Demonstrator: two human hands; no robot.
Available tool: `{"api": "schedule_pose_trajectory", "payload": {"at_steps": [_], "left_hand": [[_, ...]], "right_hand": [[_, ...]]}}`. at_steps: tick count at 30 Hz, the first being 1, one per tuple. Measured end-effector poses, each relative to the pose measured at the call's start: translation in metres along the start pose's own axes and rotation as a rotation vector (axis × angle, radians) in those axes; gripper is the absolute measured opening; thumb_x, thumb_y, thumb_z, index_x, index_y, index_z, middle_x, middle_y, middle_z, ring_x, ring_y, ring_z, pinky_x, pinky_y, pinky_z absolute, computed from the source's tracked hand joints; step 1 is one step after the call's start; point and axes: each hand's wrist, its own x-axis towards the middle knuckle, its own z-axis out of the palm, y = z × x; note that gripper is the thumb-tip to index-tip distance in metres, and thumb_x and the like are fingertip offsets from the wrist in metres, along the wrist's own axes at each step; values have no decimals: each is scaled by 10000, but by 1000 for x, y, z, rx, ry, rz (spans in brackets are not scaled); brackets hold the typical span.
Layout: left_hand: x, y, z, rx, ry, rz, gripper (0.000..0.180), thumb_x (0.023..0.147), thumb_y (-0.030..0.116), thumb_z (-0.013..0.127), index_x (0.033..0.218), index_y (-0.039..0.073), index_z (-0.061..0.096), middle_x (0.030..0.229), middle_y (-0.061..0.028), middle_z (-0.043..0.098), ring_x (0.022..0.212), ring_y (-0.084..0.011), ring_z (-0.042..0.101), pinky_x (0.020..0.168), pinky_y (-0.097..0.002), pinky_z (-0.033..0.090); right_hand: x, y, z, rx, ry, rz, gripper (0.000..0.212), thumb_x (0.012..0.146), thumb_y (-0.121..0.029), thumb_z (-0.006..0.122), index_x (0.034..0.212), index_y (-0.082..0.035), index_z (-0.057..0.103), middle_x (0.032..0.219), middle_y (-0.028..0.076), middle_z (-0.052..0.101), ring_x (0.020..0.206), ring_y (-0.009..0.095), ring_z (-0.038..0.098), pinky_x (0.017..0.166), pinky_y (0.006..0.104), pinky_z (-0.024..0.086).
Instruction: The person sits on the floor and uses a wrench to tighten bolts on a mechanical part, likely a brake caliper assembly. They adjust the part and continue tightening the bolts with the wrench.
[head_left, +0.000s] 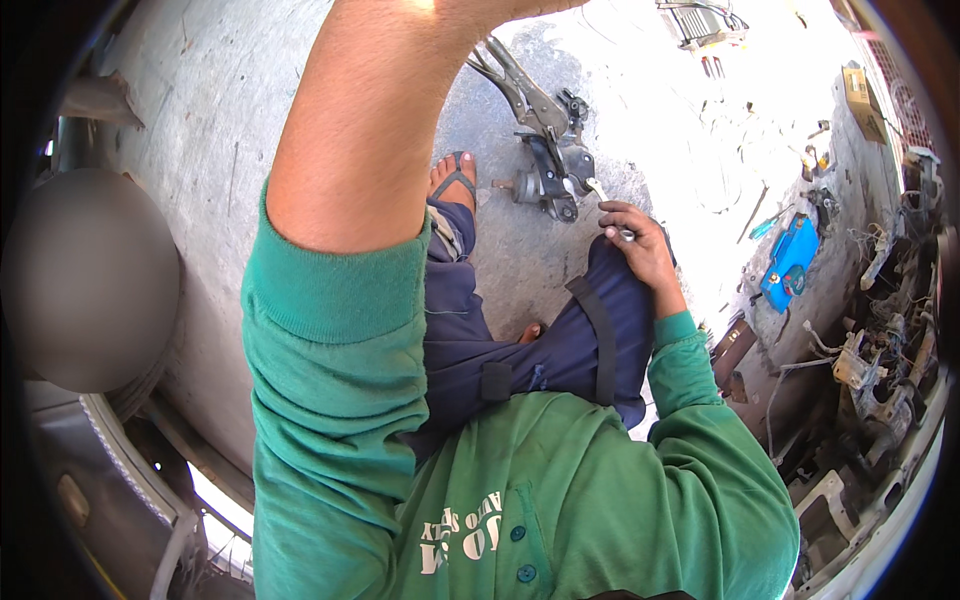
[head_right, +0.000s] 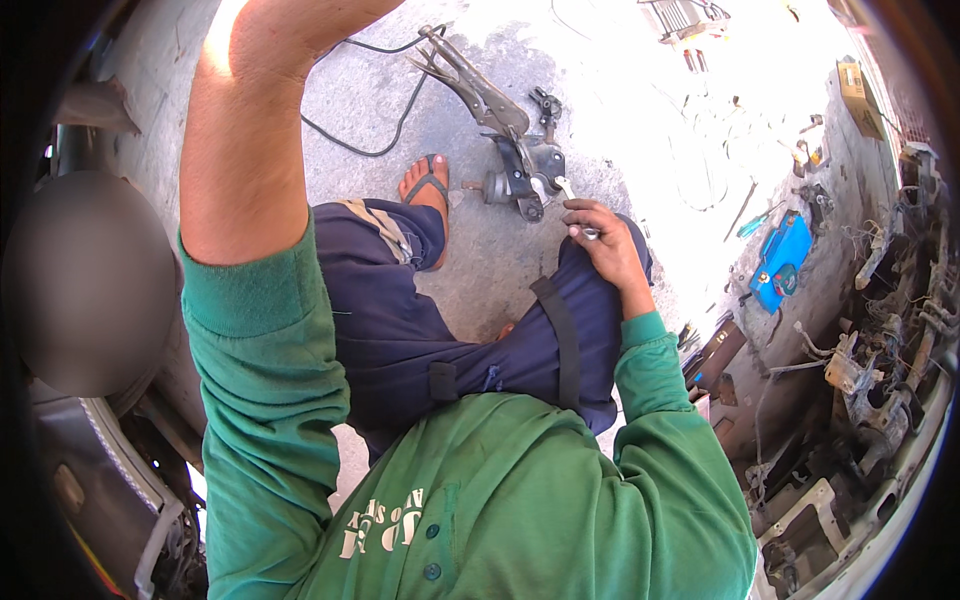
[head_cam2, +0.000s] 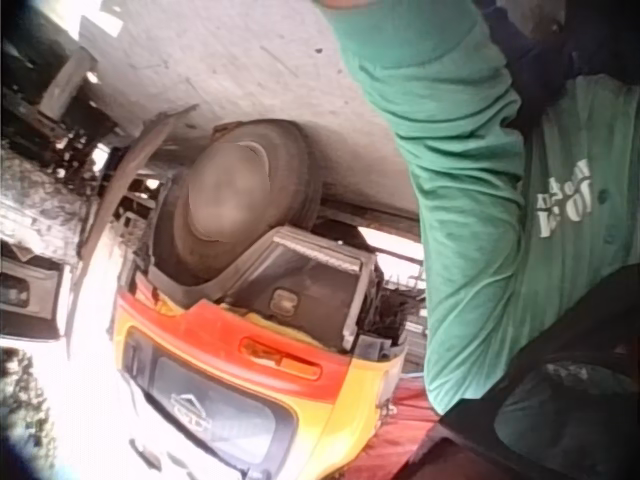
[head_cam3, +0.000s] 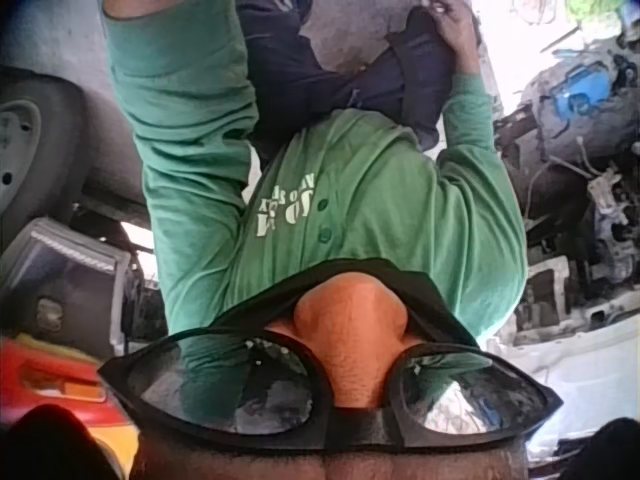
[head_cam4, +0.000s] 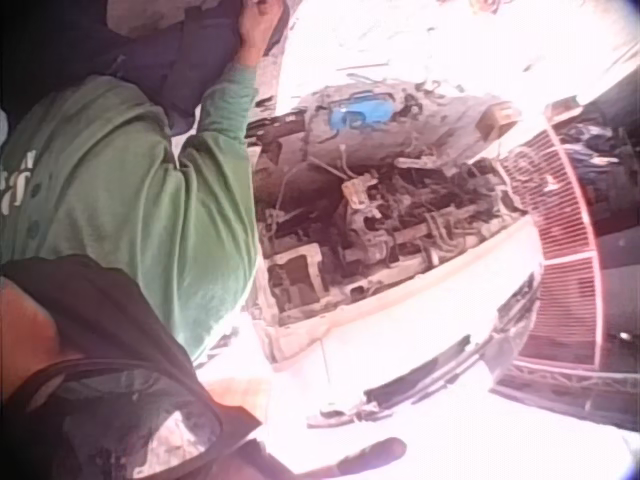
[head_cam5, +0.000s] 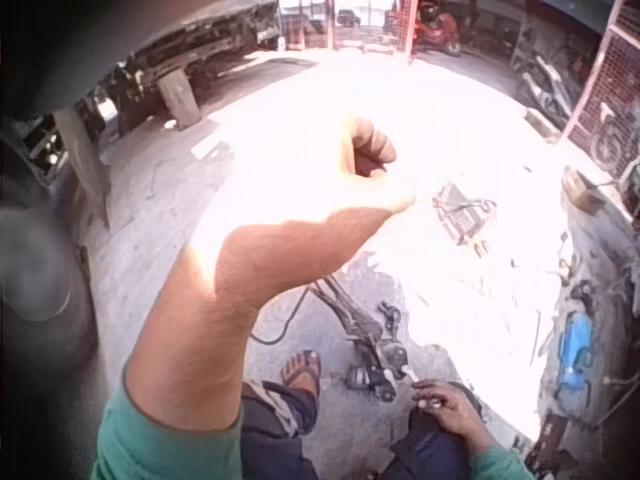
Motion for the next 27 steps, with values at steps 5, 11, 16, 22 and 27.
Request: {"api": "schedule_pose_trajectory", "payload": {"at_steps": [5, 11, 16, 22, 27], "left_hand": [[10, -31, 12, 23, 83, 136, 221, 816, 219, 717, 849, 2, 695, 668, -117, 644, 627, -203, 619, 621, -349, 516], [1, -11, 3, 122, 18, 164, 220, 812, 223, 720, 780, 11, 669, 606, -106, 589, 576, -200, 561, 583, -358, 488], [23, 5, -4, 113, -225, -34, 211, 808, 210, 721, 738, 28, 642, 581, -90, 554, 562, -163, 528, 557, -354, 464], [12, -12, 3, 67, -77, 56, 208, 811, 213, 724, 773, 21, 650, 620, -99, 577, 591, -170, 549, 579, -351, 476], [13, -15, 14, 42, -53, 103, 210, 814, 215, 726, 802, 16, 657, 652, -106, 596, 614, -176, 566, 596, -348, 485]], "right_hand": [[45, 93, -44, 854, 209, 169, 138, 981, -62, 642, 1066, 38, 686, 1026, 120, 713, 859, 203, 704, 746, 315, 594], [142, 63, -25, 351, 200, 253, 166, 946, -162, 726, 927, -4, 679, 754, 39, 672, 668, 162, 631, 574, 317, 507], [71, -3, 7, -314, -20, -113, 156, 931, -185, 761, 908, -36, 724, 886, 76, 705, 777, 153, 648, 667, 324, 527], [6, 23, -13, 539, 177, 216, 164, 962, -145, 717, 1059, -14, 724, 1183, 136, 717, 986, 191, 688, 796, 338, 581], [93, 98, -52, 668, 285, 295, 249, 952, -151, 723, 1127, 23, 692, 907, 89, 718, 750, 169, 661, 724, 305, 561]]}}
